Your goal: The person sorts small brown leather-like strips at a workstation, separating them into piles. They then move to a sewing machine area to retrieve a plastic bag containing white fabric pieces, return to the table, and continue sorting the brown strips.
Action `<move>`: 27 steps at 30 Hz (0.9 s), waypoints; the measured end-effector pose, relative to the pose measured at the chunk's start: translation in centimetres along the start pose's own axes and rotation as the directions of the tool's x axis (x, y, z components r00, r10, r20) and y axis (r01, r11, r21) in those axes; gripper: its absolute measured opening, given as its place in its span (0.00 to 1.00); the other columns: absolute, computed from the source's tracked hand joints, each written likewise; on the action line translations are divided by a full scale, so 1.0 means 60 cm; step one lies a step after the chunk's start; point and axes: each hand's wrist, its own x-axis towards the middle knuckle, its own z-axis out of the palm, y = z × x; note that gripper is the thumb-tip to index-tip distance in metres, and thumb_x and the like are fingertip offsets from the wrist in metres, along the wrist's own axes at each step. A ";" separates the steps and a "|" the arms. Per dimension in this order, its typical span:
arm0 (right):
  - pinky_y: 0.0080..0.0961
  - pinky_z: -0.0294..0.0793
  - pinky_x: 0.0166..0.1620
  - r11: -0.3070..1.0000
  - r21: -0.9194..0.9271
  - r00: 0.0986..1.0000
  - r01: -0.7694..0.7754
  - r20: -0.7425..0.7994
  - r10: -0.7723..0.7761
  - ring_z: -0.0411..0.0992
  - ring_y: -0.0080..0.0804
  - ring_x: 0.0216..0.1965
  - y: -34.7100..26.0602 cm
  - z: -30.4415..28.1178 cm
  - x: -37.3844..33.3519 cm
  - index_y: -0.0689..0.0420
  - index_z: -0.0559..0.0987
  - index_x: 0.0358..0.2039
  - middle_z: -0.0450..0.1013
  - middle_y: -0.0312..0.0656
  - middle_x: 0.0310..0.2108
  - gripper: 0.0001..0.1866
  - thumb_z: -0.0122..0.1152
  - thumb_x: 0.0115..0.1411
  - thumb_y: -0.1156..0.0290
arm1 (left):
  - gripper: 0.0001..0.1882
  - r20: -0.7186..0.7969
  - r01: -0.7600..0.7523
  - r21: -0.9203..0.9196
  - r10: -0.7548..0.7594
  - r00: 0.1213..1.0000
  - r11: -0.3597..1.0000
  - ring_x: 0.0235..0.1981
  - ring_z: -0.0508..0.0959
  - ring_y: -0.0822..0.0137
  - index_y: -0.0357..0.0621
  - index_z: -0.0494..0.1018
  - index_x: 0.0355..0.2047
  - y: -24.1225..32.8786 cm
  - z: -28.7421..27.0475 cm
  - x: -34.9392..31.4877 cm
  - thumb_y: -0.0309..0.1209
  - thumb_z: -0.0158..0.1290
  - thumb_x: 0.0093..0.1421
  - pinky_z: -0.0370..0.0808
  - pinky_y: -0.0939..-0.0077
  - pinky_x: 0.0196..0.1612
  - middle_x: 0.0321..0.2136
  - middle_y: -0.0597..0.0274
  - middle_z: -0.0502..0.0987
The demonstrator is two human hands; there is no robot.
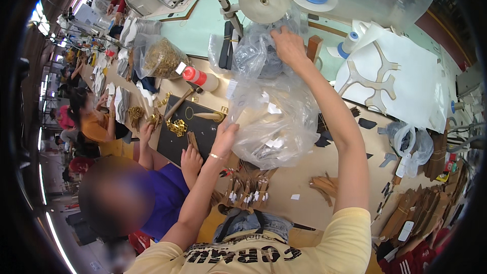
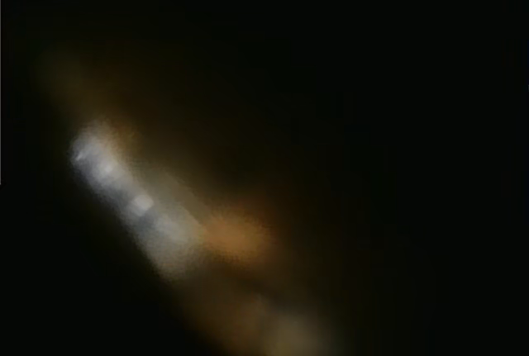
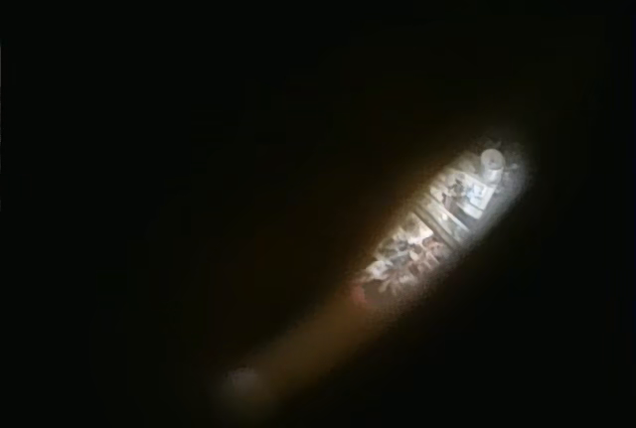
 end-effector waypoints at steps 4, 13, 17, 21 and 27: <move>0.46 0.71 0.51 0.999 0.022 0.999 0.033 0.034 -0.034 0.66 0.59 0.55 -0.015 -0.026 -0.055 0.51 0.64 0.60 0.58 0.63 0.60 0.34 0.65 0.52 0.73 | 0.24 0.044 -0.176 -0.003 0.176 0.983 0.984 0.46 0.74 0.63 0.33 0.65 0.56 -0.044 0.018 -0.094 0.27 0.44 0.59 0.69 0.72 0.51 0.46 0.49 0.76; 0.44 0.69 0.54 0.872 0.079 0.870 -0.483 0.157 0.467 0.66 0.59 0.54 -0.039 -0.032 -0.320 0.61 0.62 0.60 0.62 0.64 0.56 0.46 0.75 0.43 0.60 | 0.27 0.216 -0.227 0.098 0.202 0.955 0.969 0.50 0.71 0.69 0.37 0.62 0.59 -0.142 0.067 -0.145 0.32 0.54 0.62 0.68 0.73 0.54 0.49 0.57 0.73; 0.38 0.74 0.45 0.830 0.271 0.869 -0.488 0.239 0.434 0.76 0.48 0.40 -0.009 -0.024 -0.360 0.65 0.77 0.45 0.75 0.59 0.38 0.23 0.66 0.49 0.67 | 0.27 0.434 0.465 -0.590 -0.227 0.872 0.660 0.38 0.78 0.64 0.41 0.60 0.60 -0.120 0.040 -0.029 0.37 0.52 0.64 0.76 0.71 0.38 0.45 0.55 0.75; 0.33 0.73 0.39 0.810 0.430 0.915 -0.398 0.123 0.384 0.75 0.42 0.34 -0.005 -0.095 -0.419 0.64 0.79 0.39 0.76 0.55 0.30 0.15 0.59 0.51 0.73 | 0.26 0.430 0.389 -0.349 -0.223 0.875 0.853 0.27 0.80 0.62 0.39 0.56 0.61 -0.085 0.043 -0.033 0.30 0.45 0.64 0.77 0.73 0.23 0.45 0.53 0.74; 0.22 0.69 0.34 0.690 0.569 0.875 -0.447 0.118 0.470 0.68 0.25 0.30 -0.059 -0.246 -0.518 0.62 0.77 0.41 0.74 0.38 0.34 0.12 0.55 0.55 0.78 | 0.24 0.144 -0.019 -0.382 0.079 0.986 0.924 0.28 0.81 0.61 0.35 0.56 0.60 -0.091 0.045 -0.225 0.19 0.34 0.62 0.80 0.71 0.25 0.53 0.51 0.70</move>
